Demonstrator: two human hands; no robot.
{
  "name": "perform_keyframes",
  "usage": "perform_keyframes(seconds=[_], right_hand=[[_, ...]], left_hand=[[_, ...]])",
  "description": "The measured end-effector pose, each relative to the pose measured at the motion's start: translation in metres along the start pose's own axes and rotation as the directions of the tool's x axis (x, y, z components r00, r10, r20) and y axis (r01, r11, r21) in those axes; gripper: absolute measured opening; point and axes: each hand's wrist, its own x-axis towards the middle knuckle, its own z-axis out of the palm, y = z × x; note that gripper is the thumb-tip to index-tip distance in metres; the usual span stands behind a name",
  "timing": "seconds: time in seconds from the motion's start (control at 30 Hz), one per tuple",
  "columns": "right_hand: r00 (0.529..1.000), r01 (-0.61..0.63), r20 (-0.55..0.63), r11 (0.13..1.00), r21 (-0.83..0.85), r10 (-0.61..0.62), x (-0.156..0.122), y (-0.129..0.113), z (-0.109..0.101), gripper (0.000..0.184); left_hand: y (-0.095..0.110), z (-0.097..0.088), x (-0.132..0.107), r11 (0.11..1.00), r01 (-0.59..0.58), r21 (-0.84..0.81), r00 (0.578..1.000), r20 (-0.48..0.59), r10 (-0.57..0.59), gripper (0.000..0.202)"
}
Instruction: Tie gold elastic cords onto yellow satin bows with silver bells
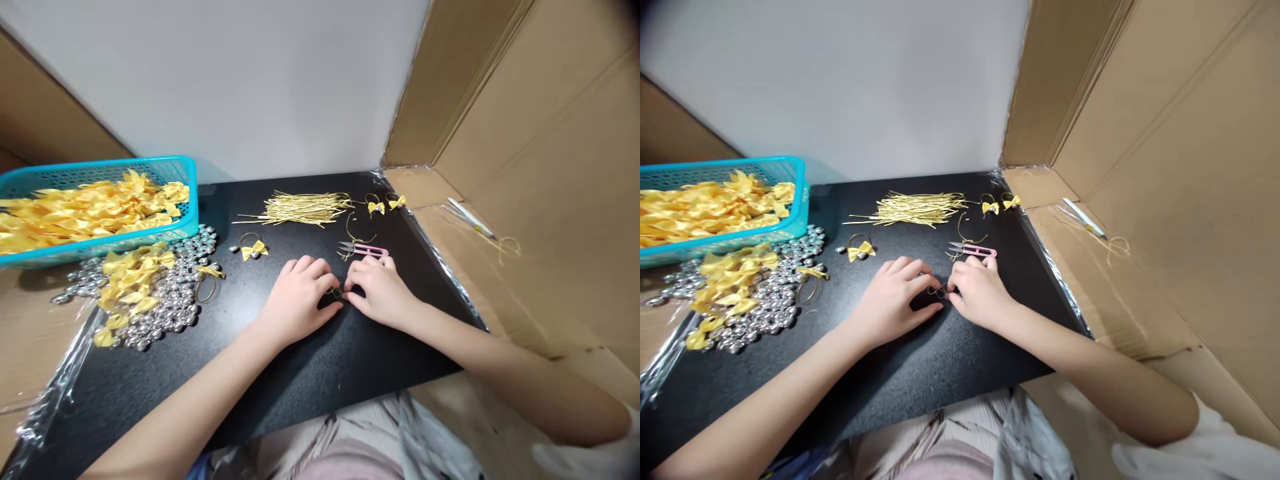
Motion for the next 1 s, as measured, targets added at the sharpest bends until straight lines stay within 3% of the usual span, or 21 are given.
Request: perform_keyframes(seconds=[0.13,0.3,0.53,0.63,0.8,1.0], right_hand=[[0.999,-0.032,-0.003,0.996,-0.087,0.032,0.003,-0.01,0.005,0.016],[1.0,-0.007,0.022,0.982,-0.188,0.011,0.005,-0.016,0.005,0.022],[0.999,0.002,0.04,0.969,-0.247,0.008,-0.003,-0.002,-0.026,0.019],[0.999,0.027,0.045,0.97,-0.241,-0.017,-0.003,-0.001,-0.027,0.014],[0.994,0.09,0.086,0.972,-0.216,-0.073,0.017,0.005,-0.016,0.015],[0.96,0.233,0.215,0.941,-0.245,-0.182,0.042,0.011,-0.019,0.018]], left_hand=[[0.003,0.011,0.007,1.0,0.027,0.011,1.0,-0.011,-0.027,0.011],[-0.001,0.013,0.001,0.999,0.039,0.012,0.999,-0.027,-0.039,0.011],[-0.003,0.011,-0.001,0.999,0.032,0.03,0.999,-0.034,-0.031,0.015],[-0.004,0.013,0.0,0.999,0.032,0.026,0.999,-0.042,-0.031,0.011],[-0.002,0.014,-0.001,0.998,0.053,0.032,0.997,-0.06,-0.051,0.006],[-0.001,0.013,0.0,0.996,0.075,0.05,0.994,-0.08,-0.071,0.012]])
